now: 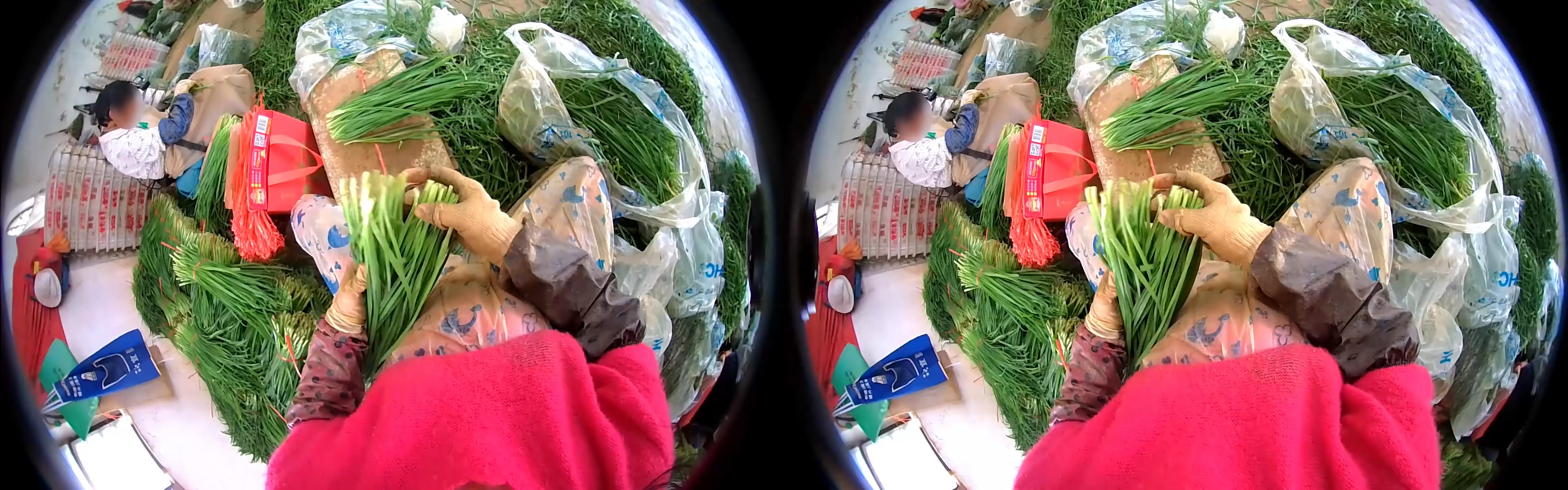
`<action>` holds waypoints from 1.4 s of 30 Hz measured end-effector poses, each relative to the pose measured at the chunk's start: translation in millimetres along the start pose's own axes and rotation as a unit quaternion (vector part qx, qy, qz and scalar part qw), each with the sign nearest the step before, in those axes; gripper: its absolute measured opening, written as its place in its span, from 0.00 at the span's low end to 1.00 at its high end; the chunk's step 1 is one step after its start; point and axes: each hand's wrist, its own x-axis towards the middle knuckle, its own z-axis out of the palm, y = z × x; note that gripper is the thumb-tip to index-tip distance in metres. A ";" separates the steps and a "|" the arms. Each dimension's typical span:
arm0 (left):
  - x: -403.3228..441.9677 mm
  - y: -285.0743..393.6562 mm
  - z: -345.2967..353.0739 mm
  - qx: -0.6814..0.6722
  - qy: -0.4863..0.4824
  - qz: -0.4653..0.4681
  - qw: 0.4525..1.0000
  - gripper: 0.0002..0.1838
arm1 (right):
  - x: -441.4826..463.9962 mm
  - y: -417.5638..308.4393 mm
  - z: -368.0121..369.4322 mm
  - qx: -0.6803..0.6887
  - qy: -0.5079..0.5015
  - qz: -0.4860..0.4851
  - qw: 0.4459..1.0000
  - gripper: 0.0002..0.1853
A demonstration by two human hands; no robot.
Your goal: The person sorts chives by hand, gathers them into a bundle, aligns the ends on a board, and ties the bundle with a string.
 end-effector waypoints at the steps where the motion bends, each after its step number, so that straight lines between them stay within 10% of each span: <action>1: 1.1 2.5 1.4 -0.038 0.007 0.007 0.999 0.41 | 3.3 9.3 -1.5 0.097 0.003 -0.008 0.995 0.21; 8: 6.5 -4.2 1.4 -0.198 -0.001 -0.010 0.980 0.33 | 1.0 30.4 -11.1 0.304 -0.015 0.005 0.953 0.28; 15: 26.5 -5.7 5.2 -0.060 -0.126 -0.166 0.976 0.26 | 14.0 50.8 -13.9 0.242 -0.096 -0.062 0.964 0.63; 20: 38.7 3.5 14.0 -0.045 -0.171 -0.229 0.957 0.27 | 11.0 42.0 -15.3 0.245 -0.136 -0.069 0.957 0.57; 25: 37.2 -14.7 5.5 -0.162 0.027 0.046 0.985 0.46 | 5.3 57.2 -29.4 0.284 -0.079 -0.024 0.955 0.36; 30: 9.8 -8.6 19.0 0.035 -0.118 0.141 0.982 0.64 | 2.2 52.0 -28.0 0.272 -0.064 0.009 0.960 0.34; 31: -0.2 3.2 26.4 0.293 -0.114 0.081 0.946 0.63 | 6.5 55.8 -32.2 0.231 -0.088 0.003 0.969 0.34; 33: -2.0 -2.8 31.6 0.140 -0.127 -0.056 0.980 0.58 | 9.1 52.5 -34.3 0.172 -0.040 -0.050 0.983 0.36; 37: -1.5 -9.4 35.4 0.141 -0.097 -0.028 0.985 0.57 | -2.2 14.9 -53.2 -0.163 0.081 -0.222 0.958 0.33; 42: 1.3 -16.4 35.1 0.090 -0.123 -0.042 0.987 0.54 | -16.0 -32.3 -33.2 -0.606 -0.056 -0.370 0.702 0.21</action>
